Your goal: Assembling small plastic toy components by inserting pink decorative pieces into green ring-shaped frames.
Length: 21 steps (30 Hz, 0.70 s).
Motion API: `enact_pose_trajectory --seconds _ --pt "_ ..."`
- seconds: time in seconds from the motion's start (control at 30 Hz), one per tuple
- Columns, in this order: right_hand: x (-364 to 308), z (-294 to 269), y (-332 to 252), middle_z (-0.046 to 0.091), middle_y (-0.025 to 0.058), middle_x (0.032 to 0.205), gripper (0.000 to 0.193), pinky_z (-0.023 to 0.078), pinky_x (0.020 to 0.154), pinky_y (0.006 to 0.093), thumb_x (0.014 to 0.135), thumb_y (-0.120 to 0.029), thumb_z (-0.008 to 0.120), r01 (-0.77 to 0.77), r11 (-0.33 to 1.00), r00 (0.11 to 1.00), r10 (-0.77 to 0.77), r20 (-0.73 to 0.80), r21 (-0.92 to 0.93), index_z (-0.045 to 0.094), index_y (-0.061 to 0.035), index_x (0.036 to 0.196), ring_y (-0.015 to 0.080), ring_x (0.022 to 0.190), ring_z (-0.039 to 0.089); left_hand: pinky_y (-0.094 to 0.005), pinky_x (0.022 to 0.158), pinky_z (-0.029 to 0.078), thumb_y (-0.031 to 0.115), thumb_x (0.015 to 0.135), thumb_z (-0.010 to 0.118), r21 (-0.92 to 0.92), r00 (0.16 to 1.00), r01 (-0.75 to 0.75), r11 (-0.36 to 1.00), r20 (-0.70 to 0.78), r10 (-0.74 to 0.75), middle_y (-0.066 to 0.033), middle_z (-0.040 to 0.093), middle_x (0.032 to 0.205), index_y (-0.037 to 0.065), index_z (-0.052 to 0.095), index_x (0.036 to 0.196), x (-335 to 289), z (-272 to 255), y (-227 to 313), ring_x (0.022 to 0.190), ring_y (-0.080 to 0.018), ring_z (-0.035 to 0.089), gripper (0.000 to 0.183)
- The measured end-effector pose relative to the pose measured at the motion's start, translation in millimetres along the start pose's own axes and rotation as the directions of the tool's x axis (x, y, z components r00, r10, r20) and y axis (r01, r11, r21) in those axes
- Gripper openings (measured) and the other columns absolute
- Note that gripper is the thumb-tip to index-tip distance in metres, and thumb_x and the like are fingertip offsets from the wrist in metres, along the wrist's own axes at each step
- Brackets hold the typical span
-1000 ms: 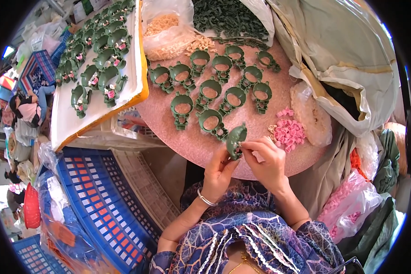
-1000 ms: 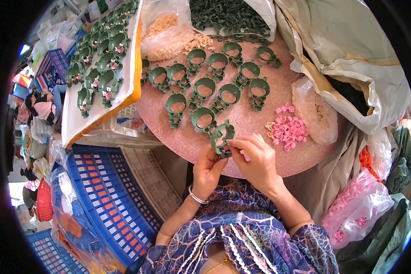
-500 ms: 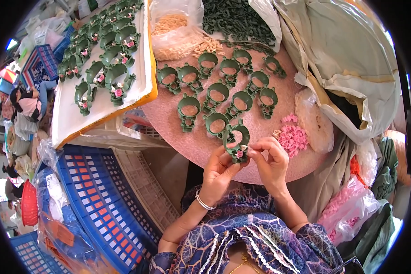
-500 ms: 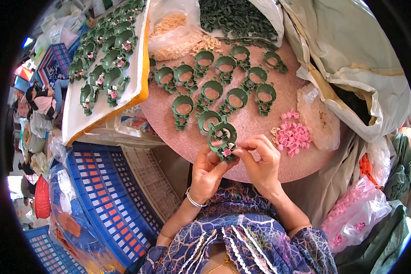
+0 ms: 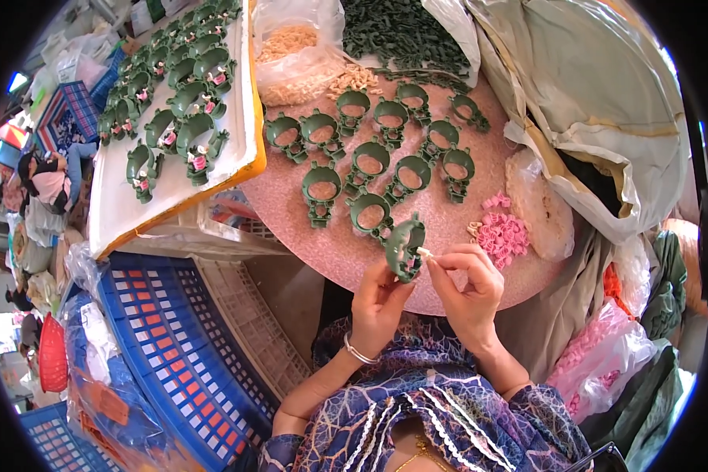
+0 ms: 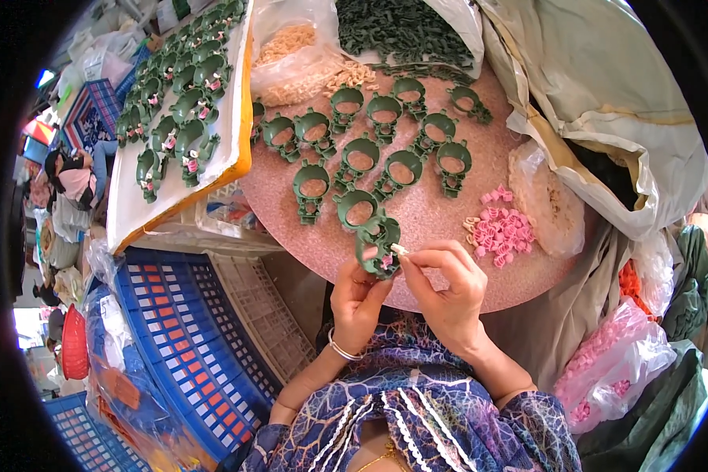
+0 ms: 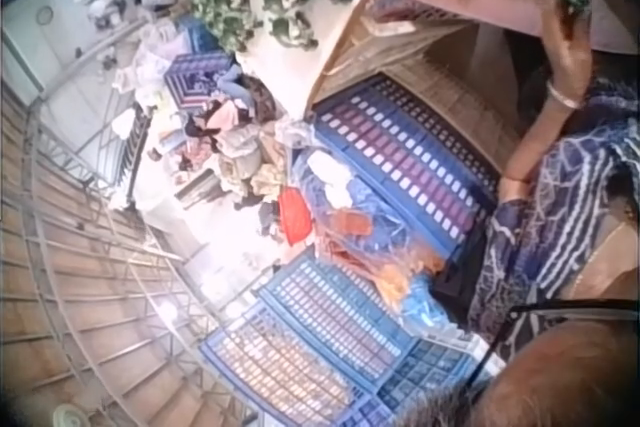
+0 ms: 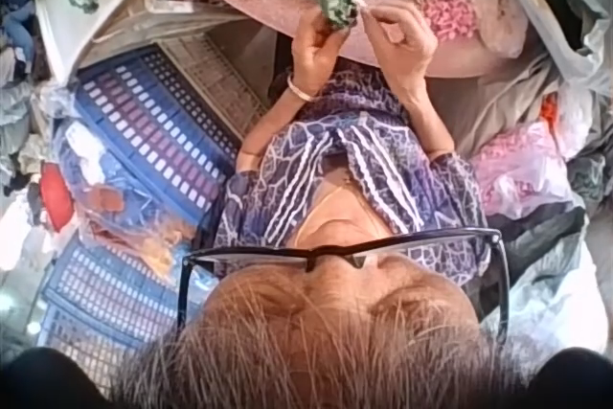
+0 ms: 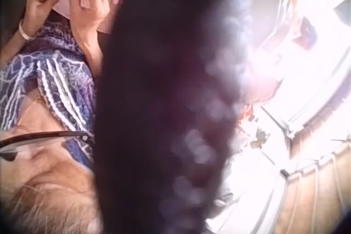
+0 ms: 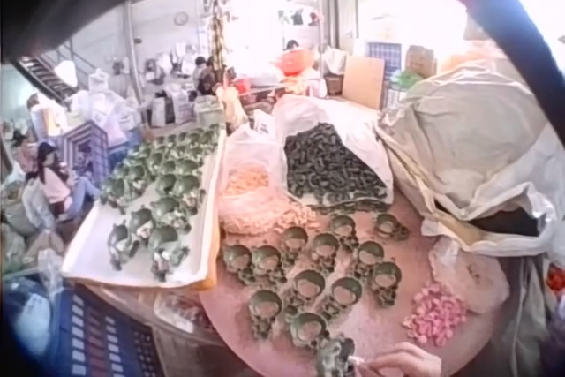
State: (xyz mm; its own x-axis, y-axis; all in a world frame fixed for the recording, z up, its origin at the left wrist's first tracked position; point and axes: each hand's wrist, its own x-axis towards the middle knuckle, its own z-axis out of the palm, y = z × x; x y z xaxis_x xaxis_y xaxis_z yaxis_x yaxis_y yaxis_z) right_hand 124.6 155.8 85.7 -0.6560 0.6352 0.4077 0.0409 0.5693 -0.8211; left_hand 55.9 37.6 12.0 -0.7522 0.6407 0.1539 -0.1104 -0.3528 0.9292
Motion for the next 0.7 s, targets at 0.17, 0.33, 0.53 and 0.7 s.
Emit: enact_pose_trajectory --seconds 0.17,0.33,0.53,0.7 --pt "-1.7 2.6 5.1 0.067 0.0106 0.085 0.018 0.050 0.063 0.0289 0.072 0.007 0.078 0.205 0.963 0.978 -0.206 0.013 -0.175 0.068 -0.0019 0.085 0.0214 0.073 0.065 -0.0380 0.105 0.046 -0.009 0.095 0.053 -0.359 0.992 0.129 0.924 0.043 -0.121 -0.0166 0.058 0.128 0.007 0.038 0.139 2.4 0.8 0.8 0.119 -0.0226 0.057 0.050" --pt "-4.2 2.3 3.7 0.069 0.0096 0.082 0.017 0.049 0.064 0.0299 0.072 0.005 0.078 0.178 0.960 0.984 -0.176 0.030 -0.216 0.069 -0.0033 0.083 0.0215 0.072 0.065 -0.0349 0.104 0.046 -0.010 0.094 0.053 -0.303 0.993 0.111 0.946 0.078 -0.092 -0.0148 0.057 0.130 0.004 0.039 0.139 0.3 -1.4 -2.2 0.119 -0.0212 0.057 0.048" --pt "-1.7 -0.1 4.0 0.067 0.0077 0.082 0.018 0.048 0.065 0.0354 0.072 0.002 0.078 0.157 0.964 0.987 -0.148 0.060 -0.212 0.069 -0.0056 0.086 0.0247 0.072 0.063 -0.0287 0.097 0.048 -0.007 0.094 0.057 -0.108 0.996 0.059 0.992 0.076 -0.051 -0.0105 0.058 0.126 0.000 0.048 0.133 -6.6 -4.5 -8.4 0.111 -0.0157 0.060 0.041" --pt "1.9 -2.5 8.8 0.067 0.0076 0.082 0.015 0.050 0.063 0.0340 0.073 0.001 0.077 0.183 0.954 0.979 -0.154 0.136 -0.237 0.070 -0.0050 0.085 0.0240 0.069 0.063 -0.0265 0.092 0.049 -0.006 0.094 0.059 -0.060 0.997 0.041 0.997 0.074 -0.037 -0.0084 0.060 0.120 -0.001 0.051 0.131 -6.5 -7.2 -5.6 0.105 -0.0132 0.061 0.039"
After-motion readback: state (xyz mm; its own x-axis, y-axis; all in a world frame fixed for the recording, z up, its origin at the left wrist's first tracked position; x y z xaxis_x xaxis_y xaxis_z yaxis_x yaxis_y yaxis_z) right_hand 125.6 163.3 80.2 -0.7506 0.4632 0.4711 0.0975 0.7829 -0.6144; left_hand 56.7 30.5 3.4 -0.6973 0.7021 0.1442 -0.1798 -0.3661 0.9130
